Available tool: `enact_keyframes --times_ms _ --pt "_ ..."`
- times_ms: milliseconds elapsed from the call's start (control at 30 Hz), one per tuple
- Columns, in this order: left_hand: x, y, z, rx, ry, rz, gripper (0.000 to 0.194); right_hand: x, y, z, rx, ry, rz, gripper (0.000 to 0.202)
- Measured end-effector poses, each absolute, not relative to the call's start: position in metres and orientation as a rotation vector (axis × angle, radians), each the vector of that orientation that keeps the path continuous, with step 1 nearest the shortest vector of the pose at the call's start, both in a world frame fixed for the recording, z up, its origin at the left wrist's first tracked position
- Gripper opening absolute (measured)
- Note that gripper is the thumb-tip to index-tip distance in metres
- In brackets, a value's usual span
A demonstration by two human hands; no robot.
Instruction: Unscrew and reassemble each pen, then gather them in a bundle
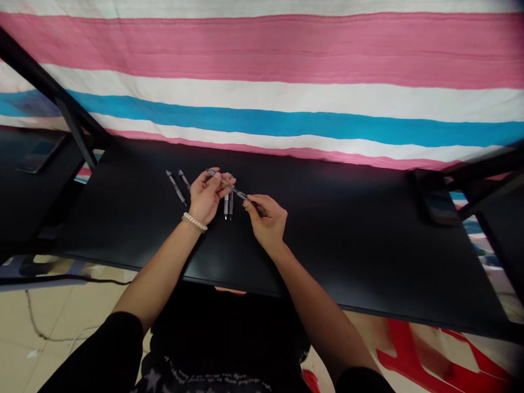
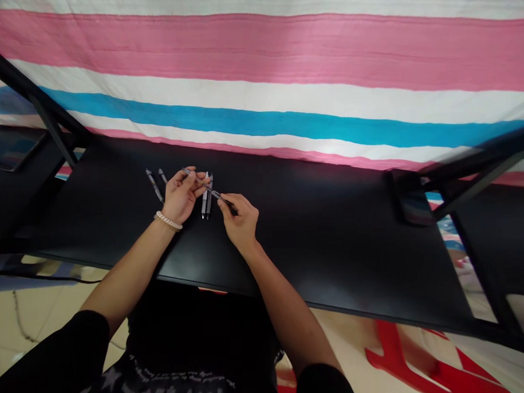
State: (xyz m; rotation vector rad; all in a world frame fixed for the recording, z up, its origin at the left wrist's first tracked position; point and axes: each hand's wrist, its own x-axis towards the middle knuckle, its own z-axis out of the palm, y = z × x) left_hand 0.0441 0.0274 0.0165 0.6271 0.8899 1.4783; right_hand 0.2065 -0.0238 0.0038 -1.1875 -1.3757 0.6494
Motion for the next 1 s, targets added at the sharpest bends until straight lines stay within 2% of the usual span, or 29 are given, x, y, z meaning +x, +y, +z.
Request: enact_keyframes --times_ms 133,300,700,1000 --pt "0.056 0.021 0.018 0.654 0.853 1.425 0.034 0.204 -0.024 -0.001 -1.201 -1.284 0.677 0.019" --pt "0.058 0.021 0.017 0.676 0.855 1.421 0.034 0.202 -0.021 0.002 -1.209 -1.189 0.986 0.035" --pt "0.053 0.024 0.020 0.648 0.866 1.472 0.037 0.206 -0.020 -0.002 -1.174 -1.255 0.979 0.035" --pt "0.053 0.022 0.021 0.651 0.868 1.446 0.035 0.206 -0.023 0.003 -1.246 -1.249 1.005 0.043"
